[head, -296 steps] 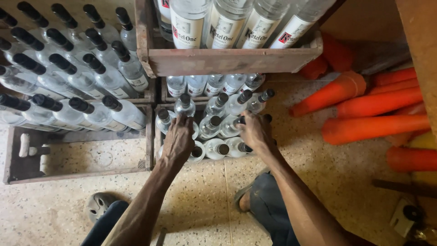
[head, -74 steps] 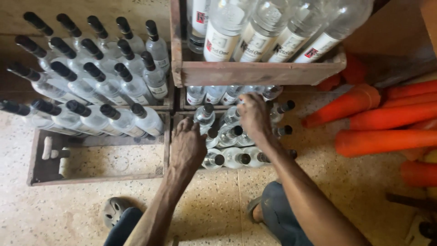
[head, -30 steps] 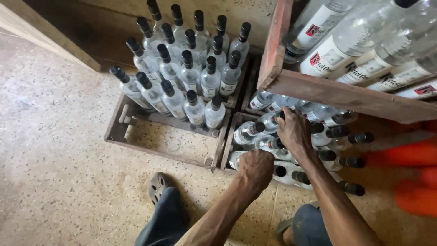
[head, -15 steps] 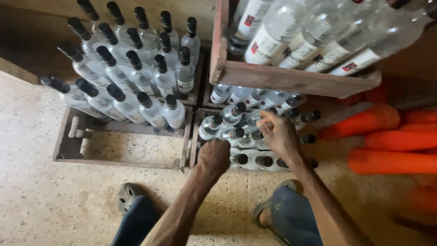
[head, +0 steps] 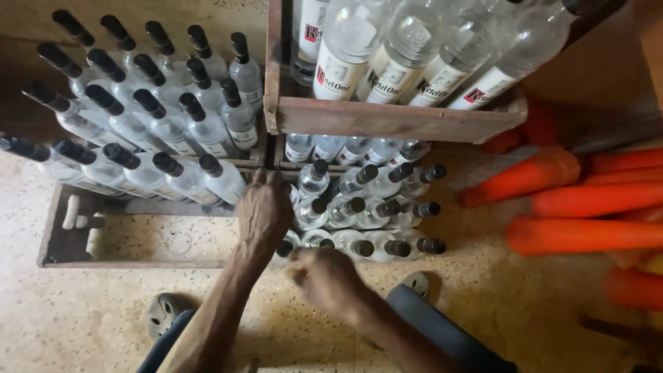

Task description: Organizing glass bottles by moving them from one crate to another.

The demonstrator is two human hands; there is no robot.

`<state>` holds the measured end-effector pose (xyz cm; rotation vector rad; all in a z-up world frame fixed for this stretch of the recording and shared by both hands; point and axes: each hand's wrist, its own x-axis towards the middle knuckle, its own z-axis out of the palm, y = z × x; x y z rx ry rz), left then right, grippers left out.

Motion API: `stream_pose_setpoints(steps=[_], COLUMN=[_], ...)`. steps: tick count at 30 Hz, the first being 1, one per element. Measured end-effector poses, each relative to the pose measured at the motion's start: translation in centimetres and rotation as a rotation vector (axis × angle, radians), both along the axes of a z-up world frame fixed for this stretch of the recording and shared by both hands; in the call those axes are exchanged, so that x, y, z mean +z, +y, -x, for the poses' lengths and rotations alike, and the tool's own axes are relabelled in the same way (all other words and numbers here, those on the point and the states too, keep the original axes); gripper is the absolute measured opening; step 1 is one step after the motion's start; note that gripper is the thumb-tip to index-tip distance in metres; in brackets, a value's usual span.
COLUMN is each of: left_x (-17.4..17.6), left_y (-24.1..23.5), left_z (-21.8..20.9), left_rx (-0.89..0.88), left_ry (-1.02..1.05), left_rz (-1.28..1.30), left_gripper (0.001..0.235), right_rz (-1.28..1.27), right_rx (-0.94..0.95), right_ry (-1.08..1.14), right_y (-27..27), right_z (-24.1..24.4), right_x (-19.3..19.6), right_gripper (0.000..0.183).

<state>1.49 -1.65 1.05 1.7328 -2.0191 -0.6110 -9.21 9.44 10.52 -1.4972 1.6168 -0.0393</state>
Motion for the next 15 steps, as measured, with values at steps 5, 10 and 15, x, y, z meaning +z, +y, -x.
stream_pose_setpoints(steps=[5,10,15], left_x=[-0.6,-4.3,0.6], left_y=[-0.1,-0.8,-0.4], left_z=[0.8,-0.5,0.1], left_rx=[-0.232,-0.113,-0.052], left_ry=[-0.22,-0.159,-0.116], left_rz=[-0.234,-0.135,-0.147], left_gripper=[0.054,0.027,0.02], right_rz=[-0.024,-0.066,0.115], right_rx=[0.526,0.469,0.205], right_ry=[0.166,0.056,0.08], right_y=[2.4,2.3,0.6], right_z=[-3.1,-3.2,1.1], right_x=[-5.6,-3.9,-5.1], right_gripper=[0.04,0.023,0.022])
